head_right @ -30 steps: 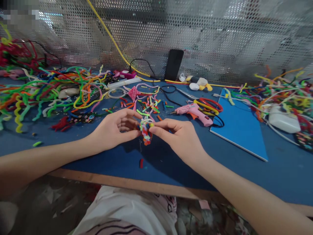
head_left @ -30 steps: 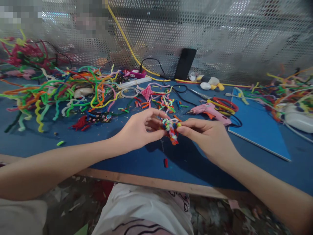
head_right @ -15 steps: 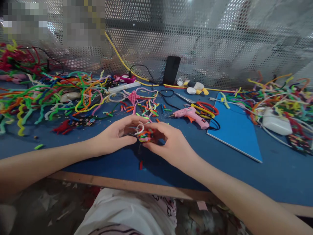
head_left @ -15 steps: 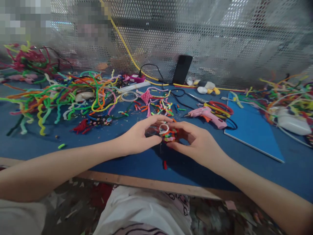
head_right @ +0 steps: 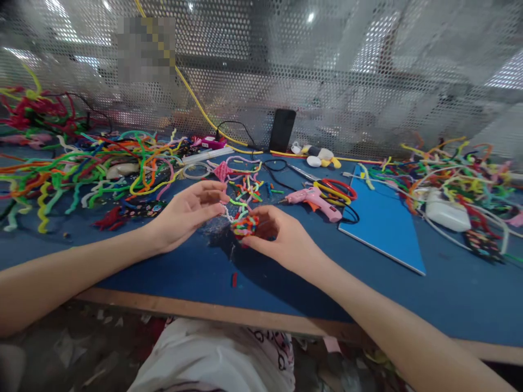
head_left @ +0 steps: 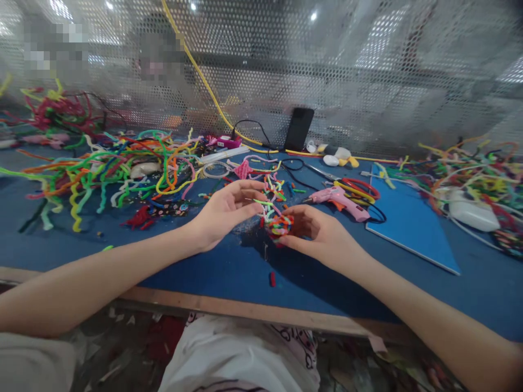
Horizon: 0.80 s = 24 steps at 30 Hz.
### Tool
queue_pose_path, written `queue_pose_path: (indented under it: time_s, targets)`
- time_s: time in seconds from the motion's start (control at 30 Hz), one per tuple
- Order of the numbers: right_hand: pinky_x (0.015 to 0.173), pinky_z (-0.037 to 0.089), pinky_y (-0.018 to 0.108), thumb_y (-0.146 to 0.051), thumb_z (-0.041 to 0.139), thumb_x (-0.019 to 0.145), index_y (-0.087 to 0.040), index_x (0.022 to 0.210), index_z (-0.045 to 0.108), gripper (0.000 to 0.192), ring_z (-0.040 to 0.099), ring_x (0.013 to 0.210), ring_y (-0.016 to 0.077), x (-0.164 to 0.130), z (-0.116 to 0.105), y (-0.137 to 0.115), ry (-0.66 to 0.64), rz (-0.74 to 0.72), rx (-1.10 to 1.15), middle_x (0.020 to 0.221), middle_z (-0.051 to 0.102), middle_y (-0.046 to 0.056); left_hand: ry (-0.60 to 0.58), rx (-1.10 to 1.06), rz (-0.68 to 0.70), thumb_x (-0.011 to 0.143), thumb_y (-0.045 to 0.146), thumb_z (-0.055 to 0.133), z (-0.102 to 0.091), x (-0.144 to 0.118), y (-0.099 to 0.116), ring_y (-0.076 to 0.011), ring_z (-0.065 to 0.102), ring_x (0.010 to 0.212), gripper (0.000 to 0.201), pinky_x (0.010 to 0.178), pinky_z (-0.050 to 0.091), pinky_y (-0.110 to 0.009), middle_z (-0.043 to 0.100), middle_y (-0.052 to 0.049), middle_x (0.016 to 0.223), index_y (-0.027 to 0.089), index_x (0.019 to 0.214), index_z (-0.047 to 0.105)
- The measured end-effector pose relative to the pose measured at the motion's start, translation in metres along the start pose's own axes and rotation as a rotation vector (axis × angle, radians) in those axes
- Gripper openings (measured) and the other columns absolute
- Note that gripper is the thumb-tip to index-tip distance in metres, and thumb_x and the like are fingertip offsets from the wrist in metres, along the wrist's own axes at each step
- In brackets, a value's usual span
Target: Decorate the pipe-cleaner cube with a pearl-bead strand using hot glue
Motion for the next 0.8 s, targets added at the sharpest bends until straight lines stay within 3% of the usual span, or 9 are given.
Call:
queue_pose_path:
  time_s: [0.17,0.33,0.5,0.63,0.8]
  targets:
    - [0.081,0.058,0.038,-0.046,0.071,0.085,-0.018,0.12,0.065,0.045,0.069,0.09,0.0203,0.002,-0.006,-0.007,0.074,-0.077,-0.06,0.109,0.074,0.01,-0.036,0.066,0.104,0.08,0.023,0.082,-0.002,0.007,0.031,-0.0134,0.07,0.092,0.035,0.087,0.055,-0.027,0.073,-0.005,0.109,0.018,0.112,0.069]
    - [0.079,0.055,0.036,-0.044,0.064,0.09,-0.018,0.115,0.068,0.036,0.07,0.088,0.0199,0.004,-0.011,-0.006,0.117,-0.078,-0.069,0.103,0.074,0.009,-0.037,0.163,0.079,0.087,0.021,0.074,-0.003,0.013,0.056,-0.0153,0.074,0.087,0.028,0.094,0.055,-0.034,0.075,-0.008,0.111,0.015,0.114,0.068]
    - [0.084,0.053,0.038,-0.042,0.066,0.089,-0.017,0.114,0.068,0.035,0.069,0.091,0.0203,0.007,-0.011,0.0,0.101,-0.062,0.065,0.104,0.074,0.009,-0.093,0.076,0.039,0.091,0.036,0.069,0.004,0.018,0.059,-0.0216,0.076,0.096,0.034,0.102,0.052,-0.04,0.073,-0.013,0.125,0.016,0.118,0.067]
    - [0.085,0.052,0.037,-0.041,0.073,0.085,-0.018,0.113,0.069,0.037,0.066,0.09,0.0183,0.007,-0.011,0.0,0.088,-0.061,0.174,0.11,0.073,0.009,-0.154,-0.035,0.103,0.091,0.046,0.068,0.012,0.023,0.057,-0.0283,0.07,0.115,0.04,0.106,0.051,-0.043,0.07,-0.013,0.13,0.017,0.118,0.069]
    - [0.086,0.056,0.036,-0.046,0.084,0.072,-0.024,0.123,0.065,0.058,0.067,0.096,0.018,0.011,-0.004,0.003,0.021,-0.085,0.327,0.119,0.069,0.008,-0.202,-0.158,0.15,0.095,0.045,0.061,0.019,0.022,0.056,-0.032,0.067,0.121,0.041,0.115,0.042,-0.05,0.066,-0.013,0.138,0.016,0.124,0.069]
Point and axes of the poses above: each hand's wrist, its own x-axis towards the middle knuckle, its own z-axis out of the palm, y = z × x, the point moved 2 cm from there along x, towards the middle knuckle
